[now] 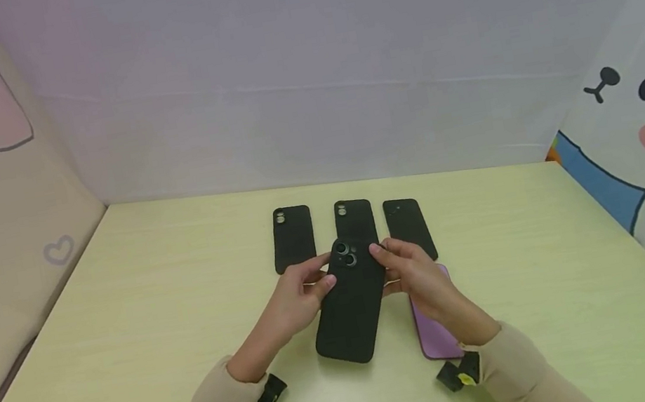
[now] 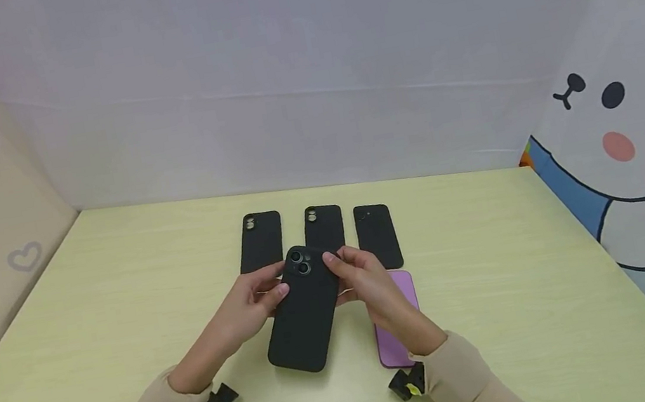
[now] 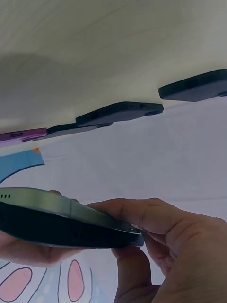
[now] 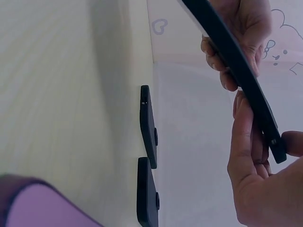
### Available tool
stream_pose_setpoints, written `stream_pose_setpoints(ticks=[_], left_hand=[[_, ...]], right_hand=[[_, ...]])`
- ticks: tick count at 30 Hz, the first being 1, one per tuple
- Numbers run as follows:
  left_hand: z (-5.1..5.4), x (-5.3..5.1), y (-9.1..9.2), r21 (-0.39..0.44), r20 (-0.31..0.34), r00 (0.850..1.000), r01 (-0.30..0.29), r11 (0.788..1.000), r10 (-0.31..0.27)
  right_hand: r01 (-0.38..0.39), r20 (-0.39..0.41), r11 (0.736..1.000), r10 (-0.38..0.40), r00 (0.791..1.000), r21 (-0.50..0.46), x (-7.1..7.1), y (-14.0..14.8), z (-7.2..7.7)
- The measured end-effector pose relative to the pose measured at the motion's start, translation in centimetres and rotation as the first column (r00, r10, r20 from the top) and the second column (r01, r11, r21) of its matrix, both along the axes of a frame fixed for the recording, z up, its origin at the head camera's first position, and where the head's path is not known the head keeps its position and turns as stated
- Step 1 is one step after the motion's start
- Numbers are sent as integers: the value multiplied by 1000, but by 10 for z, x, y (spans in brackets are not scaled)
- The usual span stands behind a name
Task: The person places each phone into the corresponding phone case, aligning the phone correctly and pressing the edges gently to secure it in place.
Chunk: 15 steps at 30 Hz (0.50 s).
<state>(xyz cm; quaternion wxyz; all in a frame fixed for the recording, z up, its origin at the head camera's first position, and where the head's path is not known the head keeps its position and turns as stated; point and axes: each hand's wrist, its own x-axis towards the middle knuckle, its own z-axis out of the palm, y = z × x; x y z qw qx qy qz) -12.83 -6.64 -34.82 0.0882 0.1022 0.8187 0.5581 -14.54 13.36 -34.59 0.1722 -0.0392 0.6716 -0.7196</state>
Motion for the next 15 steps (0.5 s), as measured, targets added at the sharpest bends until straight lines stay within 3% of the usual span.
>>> stream_pose_setpoints(ticks=[7, 15], left_hand=[[-1, -1, 1, 4, 24, 1000, -3, 1000, 3], [-3, -4, -5, -2, 9, 998, 58, 998, -58]], right_hand=[[14, -39, 1000, -13, 999, 14, -1, 2, -2], [158, 2, 985, -158, 987, -69, 3, 1, 2]])
